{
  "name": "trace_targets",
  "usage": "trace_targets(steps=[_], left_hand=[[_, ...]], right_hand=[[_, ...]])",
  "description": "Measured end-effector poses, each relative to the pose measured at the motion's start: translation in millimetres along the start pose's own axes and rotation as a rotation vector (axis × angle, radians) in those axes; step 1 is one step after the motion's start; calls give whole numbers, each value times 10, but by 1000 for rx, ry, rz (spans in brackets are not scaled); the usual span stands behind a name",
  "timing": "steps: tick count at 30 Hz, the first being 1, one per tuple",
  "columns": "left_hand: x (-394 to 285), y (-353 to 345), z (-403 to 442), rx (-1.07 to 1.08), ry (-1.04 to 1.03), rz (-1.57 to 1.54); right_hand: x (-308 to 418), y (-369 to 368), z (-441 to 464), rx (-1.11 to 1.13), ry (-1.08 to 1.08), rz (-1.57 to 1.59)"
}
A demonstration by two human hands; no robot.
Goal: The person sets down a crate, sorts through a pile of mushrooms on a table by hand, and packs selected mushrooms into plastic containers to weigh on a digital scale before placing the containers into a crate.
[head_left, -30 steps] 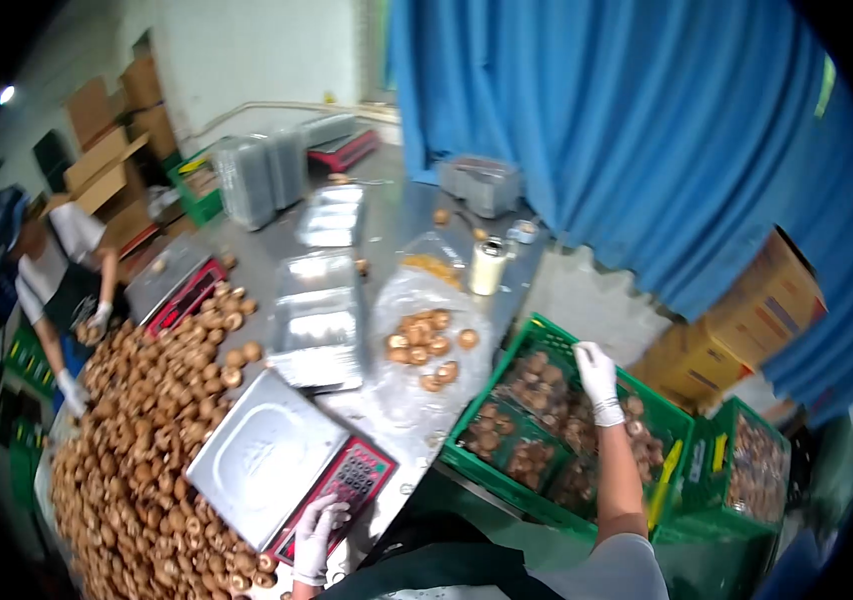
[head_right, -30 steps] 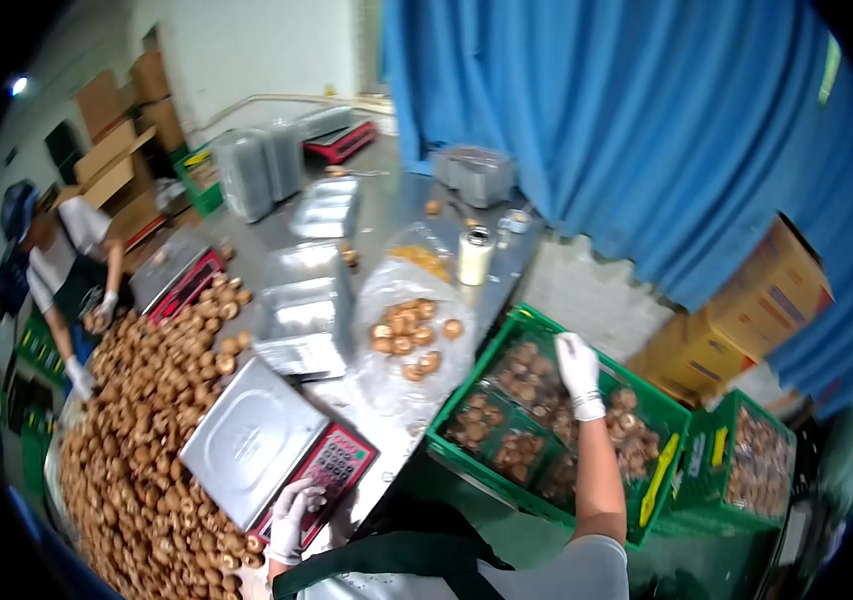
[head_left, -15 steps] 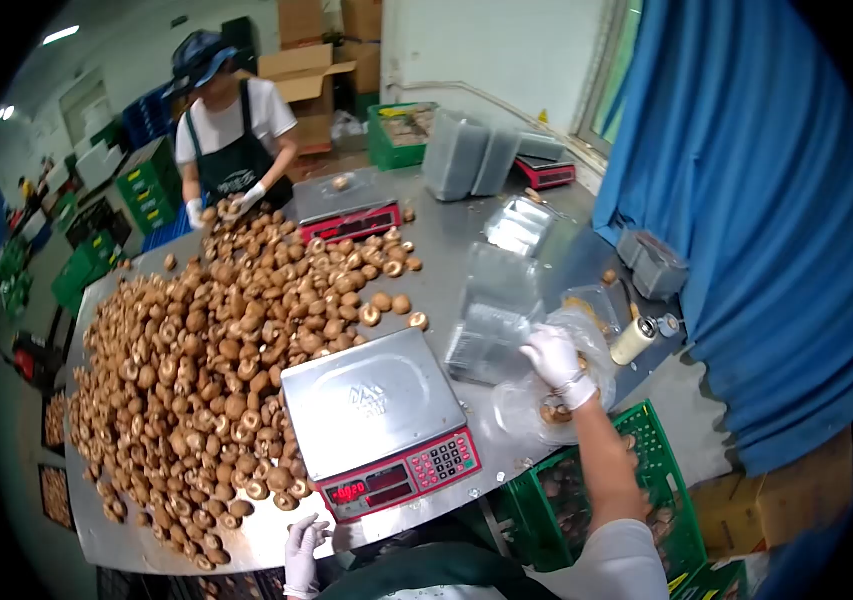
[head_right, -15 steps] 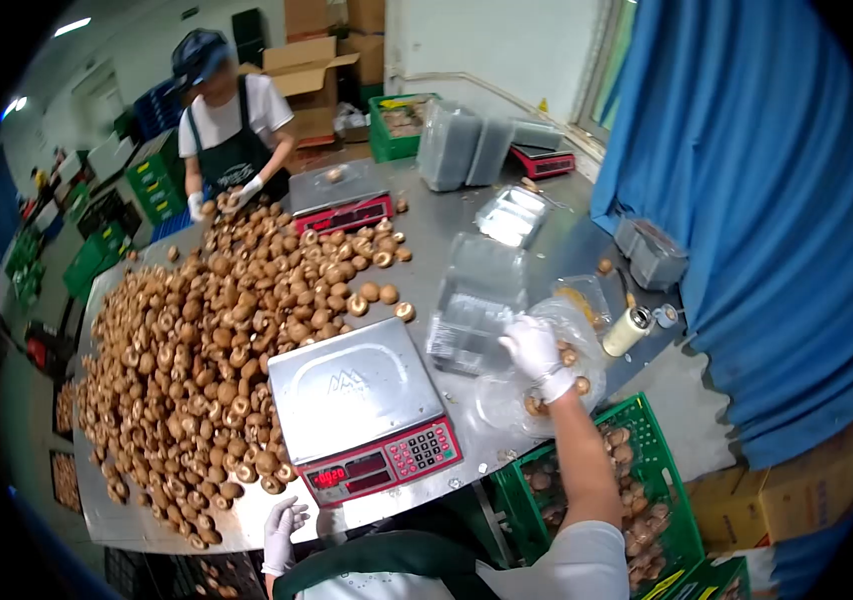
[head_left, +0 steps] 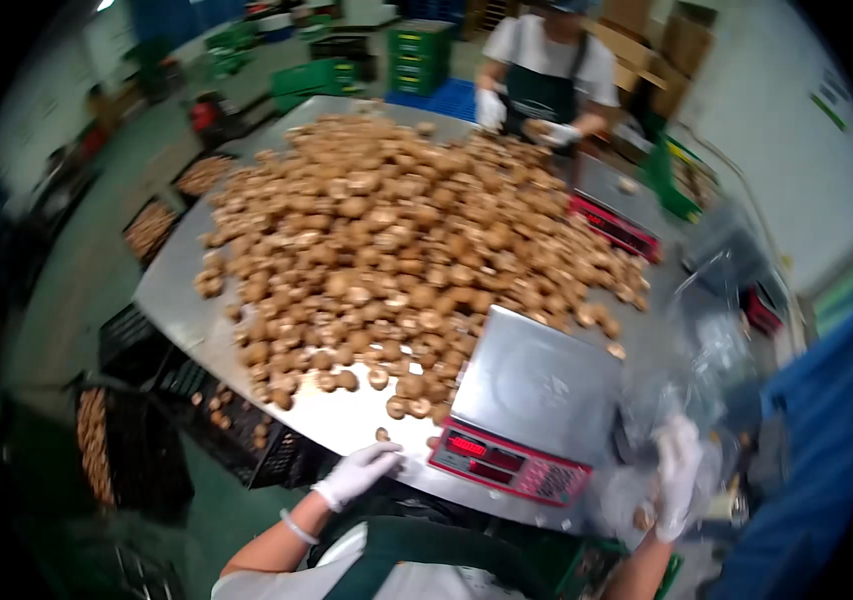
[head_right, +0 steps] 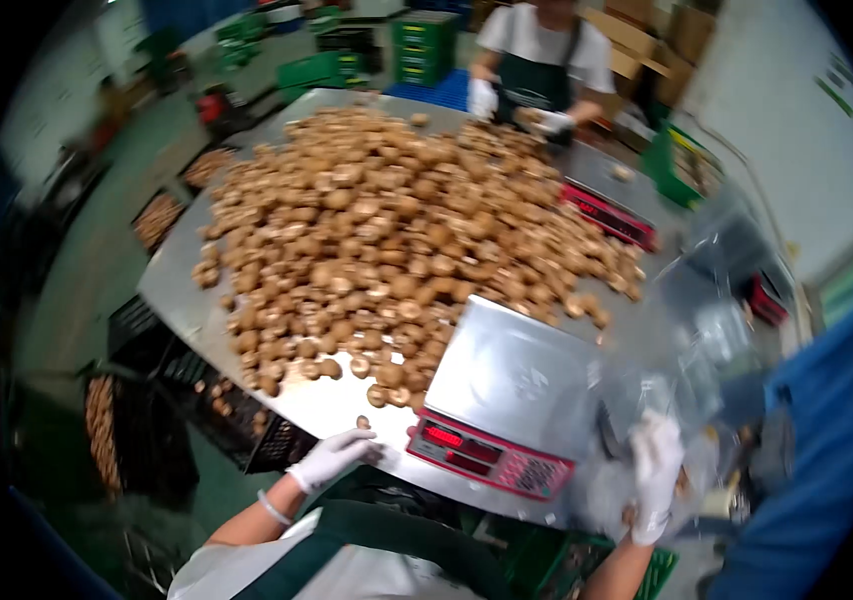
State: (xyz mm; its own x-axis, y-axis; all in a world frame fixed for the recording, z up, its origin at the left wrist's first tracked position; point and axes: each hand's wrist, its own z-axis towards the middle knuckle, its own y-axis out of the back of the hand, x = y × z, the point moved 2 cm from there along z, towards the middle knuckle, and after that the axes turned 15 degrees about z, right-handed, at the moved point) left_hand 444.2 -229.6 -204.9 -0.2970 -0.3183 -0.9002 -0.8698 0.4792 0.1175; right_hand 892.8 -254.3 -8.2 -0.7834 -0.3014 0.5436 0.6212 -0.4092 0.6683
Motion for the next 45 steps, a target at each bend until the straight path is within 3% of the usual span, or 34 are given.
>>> trace_targets(steps=[2, 6, 8, 10, 12, 14, 18, 22, 26, 28, 30, 32, 35, 39, 42, 44, 45], left_hand=[[-243, 20, -52, 42, -25, 226], [-16, 142, -136, 17, 14, 82], [130, 269, -175, -12, 23, 37], [265, 446, -213, -60, 33, 72], [309, 669, -232, -100, -1, 45], [303, 1038, -235, -279, -35, 185], [278, 2016, -164, -747, -109, 413], [297, 2918, 184, -934, -154, 615], [241, 3229, 647, -761, -291, 953], [170, 3289, 694, -687, -282, 961], [260, 3397, 687, -743, -241, 677], [306, 3560, 573, -774, -219, 539], [291, 3736, 299, -813, -200, 545], [377, 3752, 184, -815, -345, 633], [427, 3778, 25, -824, -248, 607], [522, 3713, -28, -775, -220, 669], [520, 3641, -48, -730, -246, 686]], right_hand=[[96, -447, -56, 260, 89, -45], [57, -923, -319, 586, 64, -84], [326, -897, -245, 565, 23, -93], [441, -866, -209, 385, -116, -111], [553, -888, -144, 261, -124, -168], [702, -1049, -59, 189, -159, -182], [1344, -1773, 250, 195, -82, -51], [2041, -2685, 524, 367, -81, 104], [2312, -3707, 551, 517, 111, 201], [2486, -4220, 626, 586, 118, 341], [2681, -4684, 734, 645, 175, 443], [2858, -5108, 803, 709, 276, 377], [2931, -5690, 747, 835, 480, -45], [2913, -5900, 771, 865, 468, -126], [3034, -5396, 969, 793, 179, 218], [2868, -5084, 1041, 774, -216, 687], [2758, -4971, 1024, 662, -421, 870]])
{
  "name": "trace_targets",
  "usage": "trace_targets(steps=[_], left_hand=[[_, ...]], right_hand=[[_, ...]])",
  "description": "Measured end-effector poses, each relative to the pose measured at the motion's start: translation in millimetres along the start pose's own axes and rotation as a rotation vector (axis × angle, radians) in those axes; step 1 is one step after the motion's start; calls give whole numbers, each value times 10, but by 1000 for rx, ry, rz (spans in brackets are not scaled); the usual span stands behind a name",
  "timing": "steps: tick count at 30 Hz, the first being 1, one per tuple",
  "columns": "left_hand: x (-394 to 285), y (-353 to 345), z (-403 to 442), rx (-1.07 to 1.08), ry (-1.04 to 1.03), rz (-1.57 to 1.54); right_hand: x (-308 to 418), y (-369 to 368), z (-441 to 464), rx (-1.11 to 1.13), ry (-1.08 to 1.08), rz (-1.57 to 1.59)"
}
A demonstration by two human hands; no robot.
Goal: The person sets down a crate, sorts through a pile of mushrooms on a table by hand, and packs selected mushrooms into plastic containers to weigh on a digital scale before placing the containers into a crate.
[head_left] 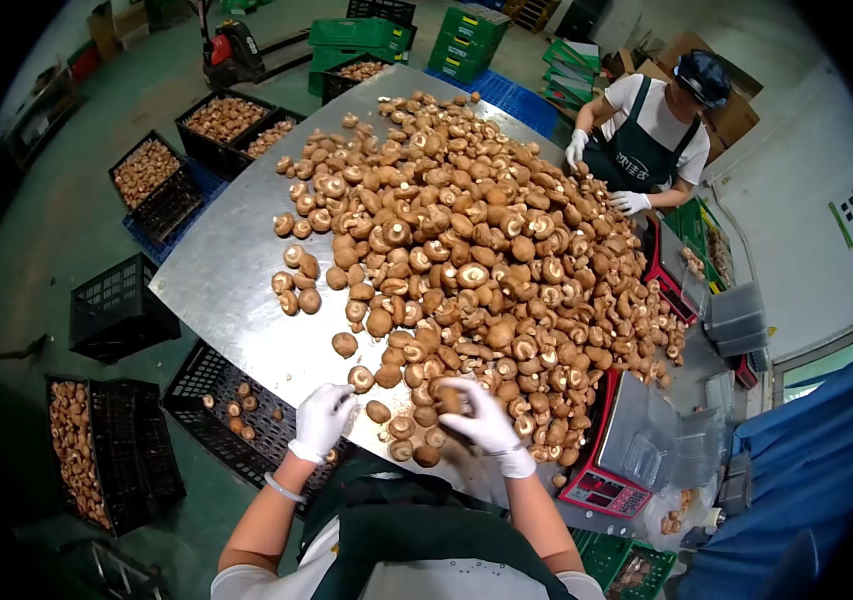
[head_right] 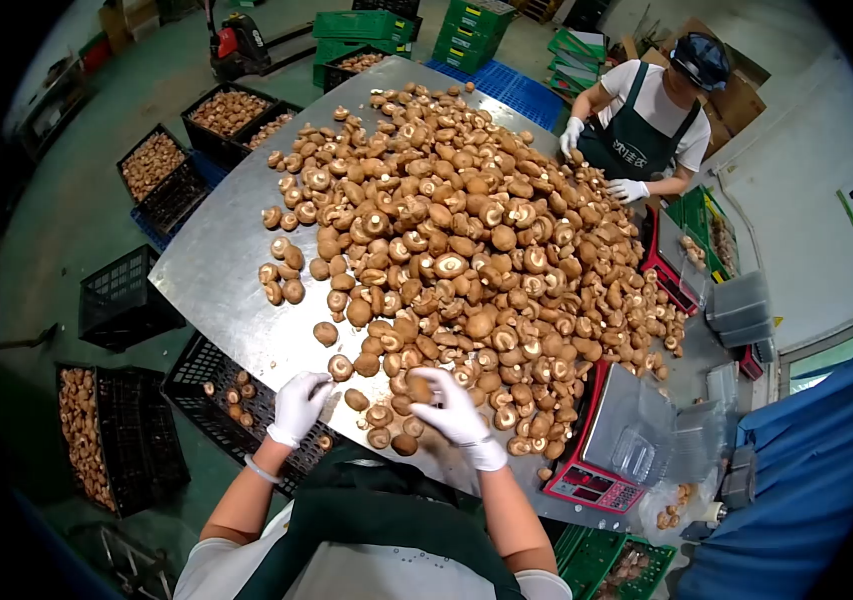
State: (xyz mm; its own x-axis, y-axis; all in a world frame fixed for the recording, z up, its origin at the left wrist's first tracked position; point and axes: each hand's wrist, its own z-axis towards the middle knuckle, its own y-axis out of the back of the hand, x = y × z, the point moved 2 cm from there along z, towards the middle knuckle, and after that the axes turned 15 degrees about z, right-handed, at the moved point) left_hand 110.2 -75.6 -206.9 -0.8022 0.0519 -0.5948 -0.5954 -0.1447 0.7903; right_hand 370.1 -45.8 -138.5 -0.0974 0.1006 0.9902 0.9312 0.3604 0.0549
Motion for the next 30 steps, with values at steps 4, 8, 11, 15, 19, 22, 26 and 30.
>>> trace_targets(steps=[4, 8, 11, 15, 19, 22, 26, 30], left_hand=[[-213, -206, -110, 112, -289, 200], [-154, -486, -121, 129, -312, 169], [-227, -304, -33, 67, -252, -6], [88, -233, -1, 332, 256, -839], [-40, 116, 52, 507, 439, -1306], [-46, 39, 11, 597, 422, -1539], [-65, 10, 25, 591, 448, -1682], [-40, -3, 40, 580, 482, -1770]], right_hand=[[-368, 471, -152, -342, -163, 492], [-314, 187, 104, -318, 136, -416], [-518, 14, 247, -213, 44, -898], [-686, 129, 258, -110, 81, -269], [-697, 62, 146, -50, -179, 665], [-664, -21, 93, -50, -248, 794], [-577, -97, 33, -19, -148, 835], [-565, -143, -7, 25, -185, 1166]])
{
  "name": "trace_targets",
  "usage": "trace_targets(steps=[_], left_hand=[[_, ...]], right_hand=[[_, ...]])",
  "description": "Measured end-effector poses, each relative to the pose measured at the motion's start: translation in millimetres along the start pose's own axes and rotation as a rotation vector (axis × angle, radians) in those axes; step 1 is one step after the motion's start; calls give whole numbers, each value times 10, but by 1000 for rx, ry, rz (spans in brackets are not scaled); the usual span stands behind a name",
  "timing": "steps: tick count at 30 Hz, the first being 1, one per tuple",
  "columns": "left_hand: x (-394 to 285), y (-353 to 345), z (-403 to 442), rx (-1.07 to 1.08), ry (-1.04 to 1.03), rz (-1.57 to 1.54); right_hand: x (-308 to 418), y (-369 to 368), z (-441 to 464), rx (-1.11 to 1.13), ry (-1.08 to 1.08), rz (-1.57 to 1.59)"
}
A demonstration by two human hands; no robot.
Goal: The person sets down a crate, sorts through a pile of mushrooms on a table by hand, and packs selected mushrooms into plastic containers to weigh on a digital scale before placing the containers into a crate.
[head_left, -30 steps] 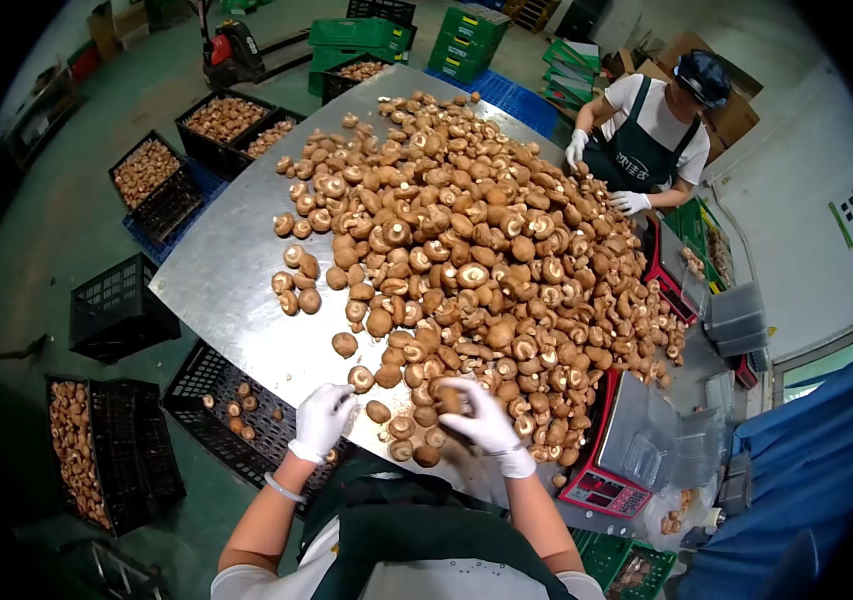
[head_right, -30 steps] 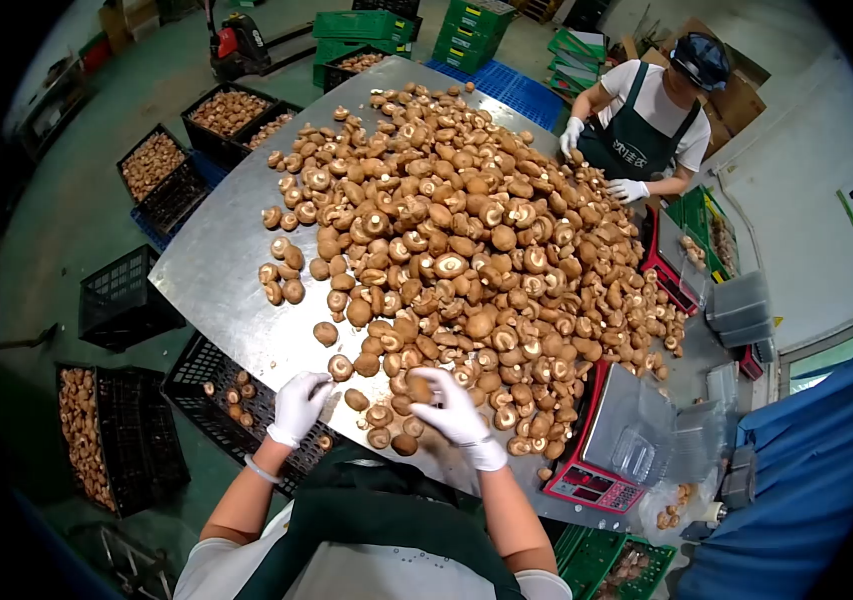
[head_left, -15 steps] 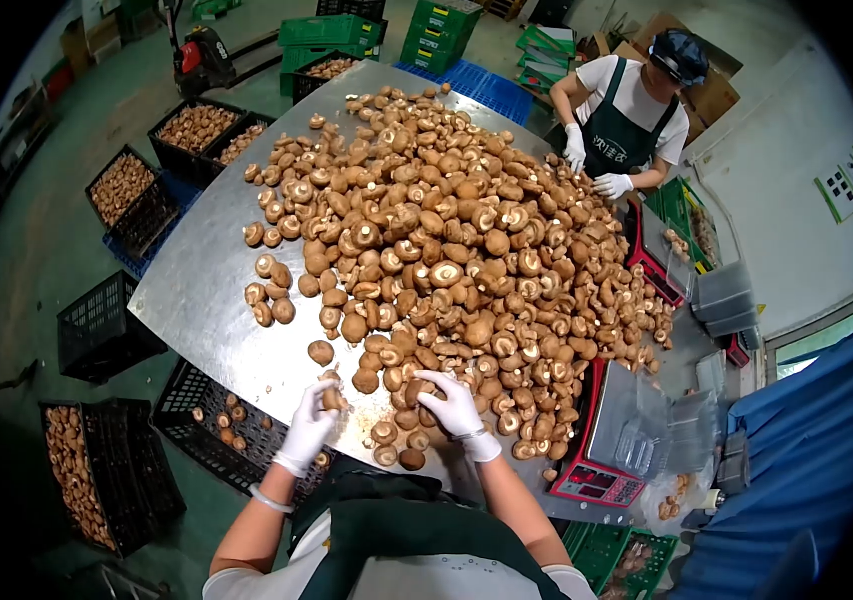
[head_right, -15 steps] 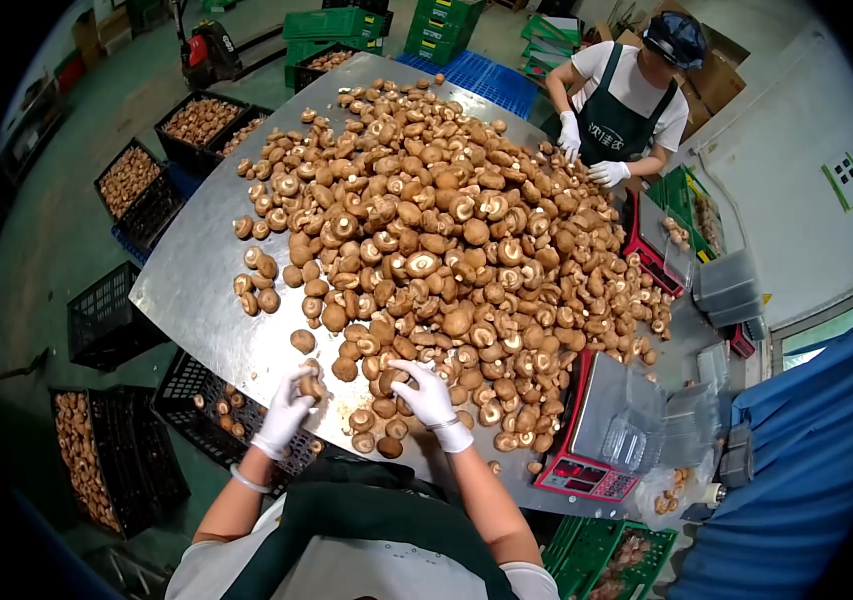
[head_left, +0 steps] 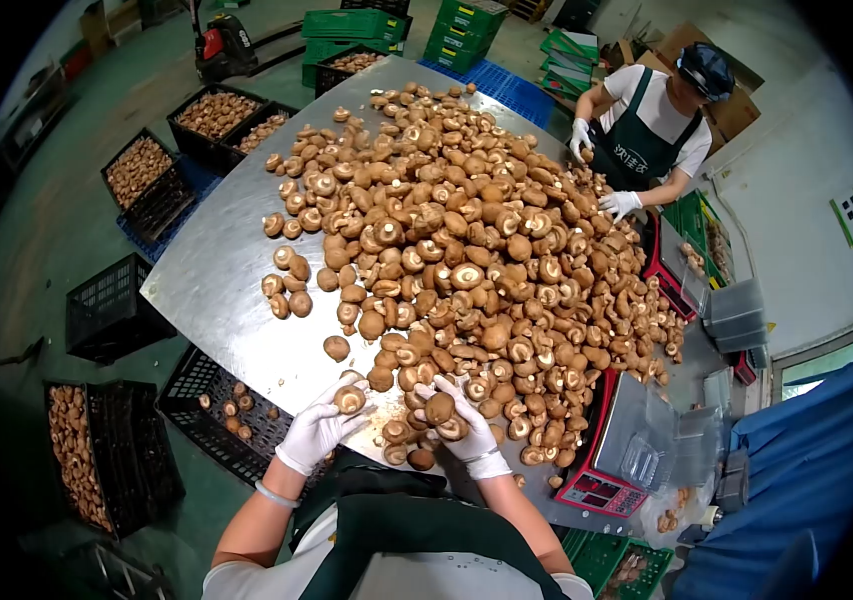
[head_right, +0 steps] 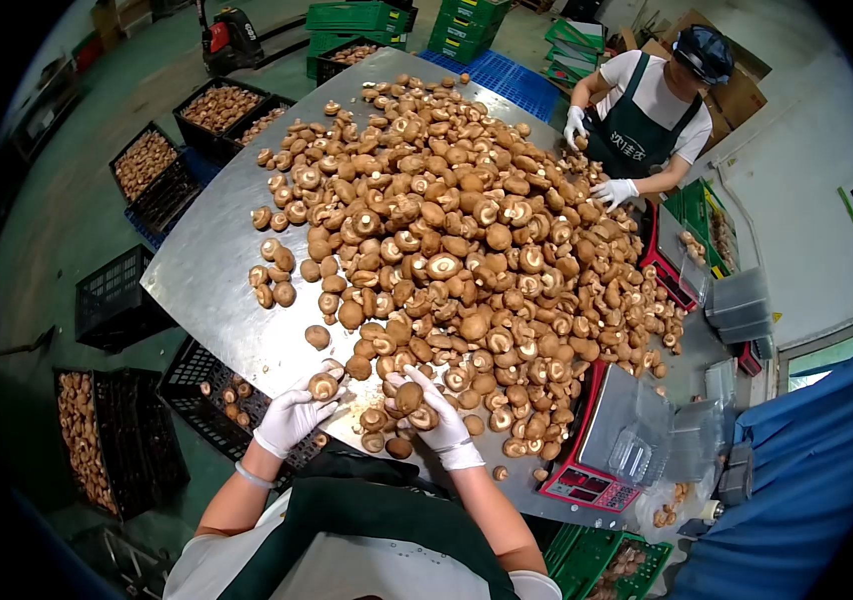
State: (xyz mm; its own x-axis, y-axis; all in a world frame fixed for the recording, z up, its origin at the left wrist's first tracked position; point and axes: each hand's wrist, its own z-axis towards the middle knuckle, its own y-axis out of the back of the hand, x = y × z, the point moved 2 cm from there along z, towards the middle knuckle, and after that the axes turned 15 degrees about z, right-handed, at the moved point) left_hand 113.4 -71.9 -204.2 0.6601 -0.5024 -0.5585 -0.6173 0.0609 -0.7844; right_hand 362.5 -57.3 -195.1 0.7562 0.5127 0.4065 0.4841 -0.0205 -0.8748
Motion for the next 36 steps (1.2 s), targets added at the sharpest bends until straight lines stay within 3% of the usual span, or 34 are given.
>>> trace_targets(steps=[2, 4, 6, 7, 9, 11, 14, 19, 21, 22, 23, 25, 29, 30, 31, 33, 36], left_hand=[[-4, -27, -5, -17, -26, 25], [6, -67, 3, -24, -48, 52], [10, -113, -2, -106, -165, 739], [-79, -393, -86, -83, -178, 827], [-115, -587, -124, 76, -312, 1360], [-77, -657, -116, 113, -320, 1361], [-16, -585, -13, 109, -149, 786], [226, -482, 230, -36, -139, 804], [103, -414, 331, -375, -400, 1741], [71, -400, 409, -467, -566, 1956], [119, -320, 473, -462, -568, 1957], [207, -206, 585, -442, -621, 2250], [138, -204, 659, -435, -549, 2120], [113, -235, 634, -423, -475, 1880], [115, -275, 603, -292, -264, 1191], [28, -405, 507, -132, -134, 616], [-7, -589, 428, 12, -98, 375]], right_hand=[[-32, -22, 15, -1, 17, -8], [-69, -67, 33, 94, -83, -207], [-152, -42, 50, 87, -181, -336], [-200, -76, 58, 106, -238, -393], [-396, -132, 106, 120, -168, -412], [-472, -103, 94, 60, -302, -477], [-529, -75, 57, 65, -364, -520], [-455, 38, -76, 112, -484, -326], [-380, 120, -189, 203, -349, 16], [-273, -82, -242, 201, -271, -41], [-230, -117, -253, 201, -266, -41], [-156, -151, -269, 243, -156, 58], [-142, 147, -329, 192, -77, 14], [-119, 149, -365, 180, -82, 80], [-87, 80, -376, 180, -68, 82], [-15, -49, -391, 32, -54, -42], [-12, 6, -297, 31, -100, -63]])
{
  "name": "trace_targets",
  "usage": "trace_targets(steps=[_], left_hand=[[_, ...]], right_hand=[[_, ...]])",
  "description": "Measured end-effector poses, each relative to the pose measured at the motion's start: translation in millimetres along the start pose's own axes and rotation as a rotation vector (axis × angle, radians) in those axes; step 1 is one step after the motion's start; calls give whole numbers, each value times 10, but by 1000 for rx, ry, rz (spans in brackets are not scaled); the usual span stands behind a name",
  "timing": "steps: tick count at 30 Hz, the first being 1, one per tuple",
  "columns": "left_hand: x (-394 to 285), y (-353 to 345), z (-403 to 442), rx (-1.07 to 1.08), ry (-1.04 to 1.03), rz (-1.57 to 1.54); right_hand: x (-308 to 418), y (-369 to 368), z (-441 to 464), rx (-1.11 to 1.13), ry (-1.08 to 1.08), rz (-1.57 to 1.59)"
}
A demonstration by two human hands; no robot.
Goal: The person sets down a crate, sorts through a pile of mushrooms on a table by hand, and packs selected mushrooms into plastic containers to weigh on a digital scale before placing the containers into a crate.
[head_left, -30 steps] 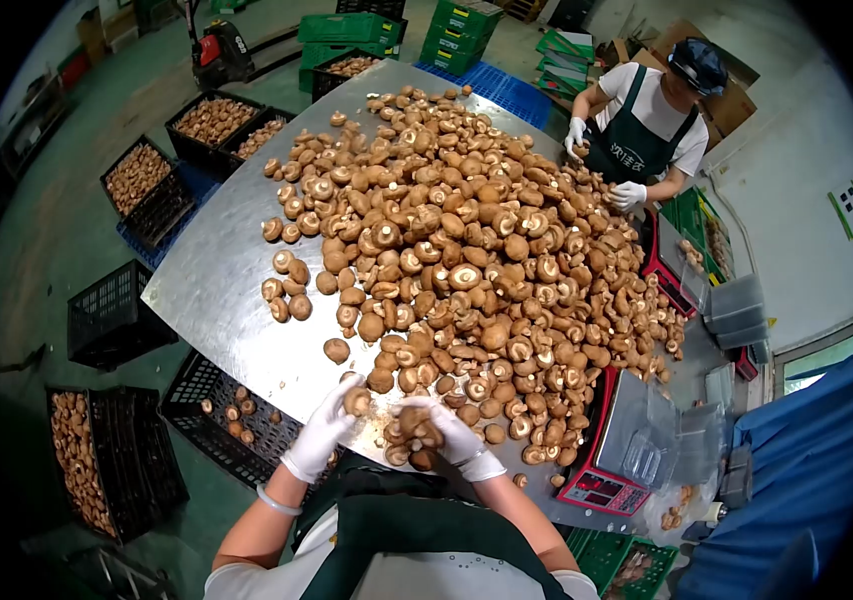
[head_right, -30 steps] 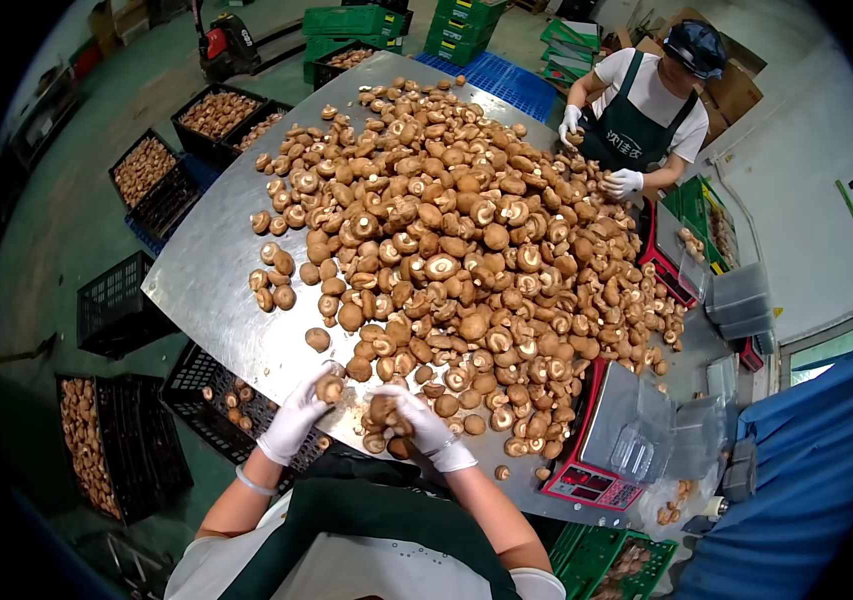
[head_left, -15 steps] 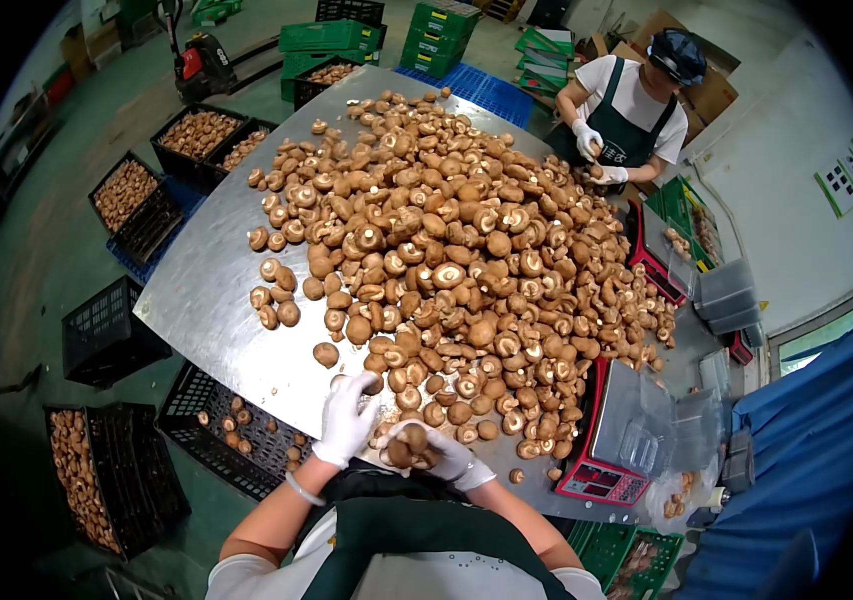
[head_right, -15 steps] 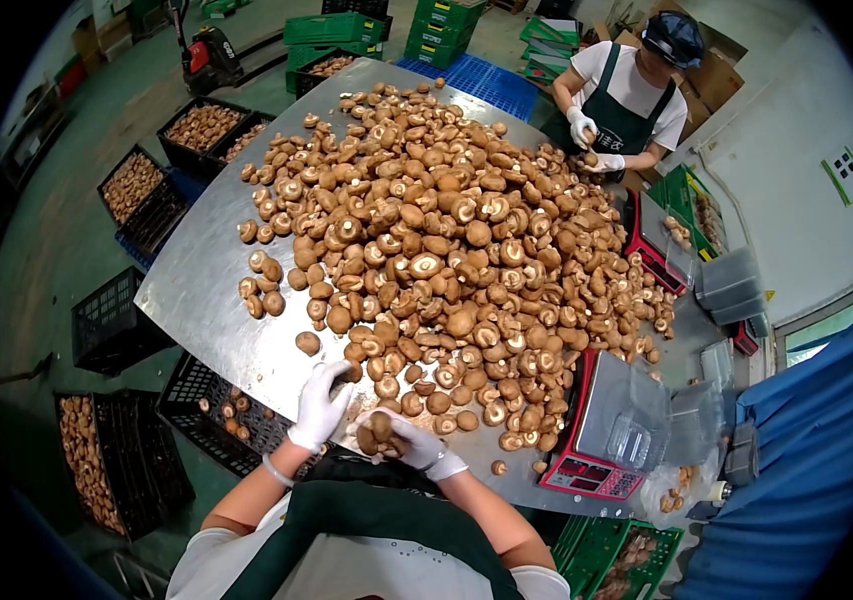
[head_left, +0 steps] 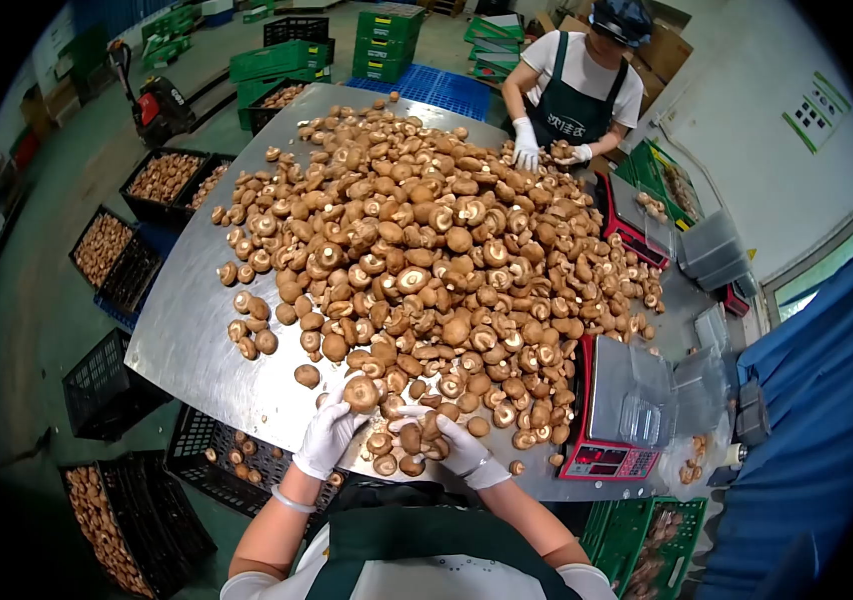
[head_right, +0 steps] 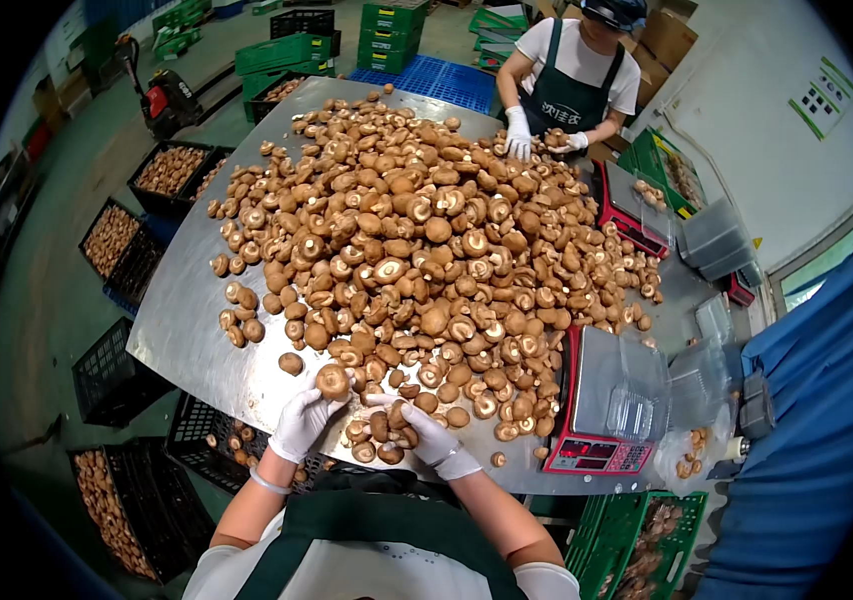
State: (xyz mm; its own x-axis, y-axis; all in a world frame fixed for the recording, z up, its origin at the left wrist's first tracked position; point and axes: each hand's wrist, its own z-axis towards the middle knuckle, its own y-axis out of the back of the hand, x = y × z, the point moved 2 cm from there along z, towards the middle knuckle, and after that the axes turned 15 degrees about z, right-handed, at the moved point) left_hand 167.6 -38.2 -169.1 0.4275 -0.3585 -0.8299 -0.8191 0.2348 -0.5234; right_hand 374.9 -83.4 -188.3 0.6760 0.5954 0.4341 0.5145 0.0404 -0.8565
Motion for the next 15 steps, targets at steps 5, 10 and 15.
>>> trace_targets(steps=[5, 10, 15], left_hand=[[12, -128, -34, 93, 41, -46], [-8, -232, -34, 94, -47, 370], [-80, -197, -130, 14, 83, 474]], right_hand=[[-55, -172, 164, 82, 1, 46], [-104, -175, 178, 4, -1, 59], [182, -308, 9, -76, -10, -382]])
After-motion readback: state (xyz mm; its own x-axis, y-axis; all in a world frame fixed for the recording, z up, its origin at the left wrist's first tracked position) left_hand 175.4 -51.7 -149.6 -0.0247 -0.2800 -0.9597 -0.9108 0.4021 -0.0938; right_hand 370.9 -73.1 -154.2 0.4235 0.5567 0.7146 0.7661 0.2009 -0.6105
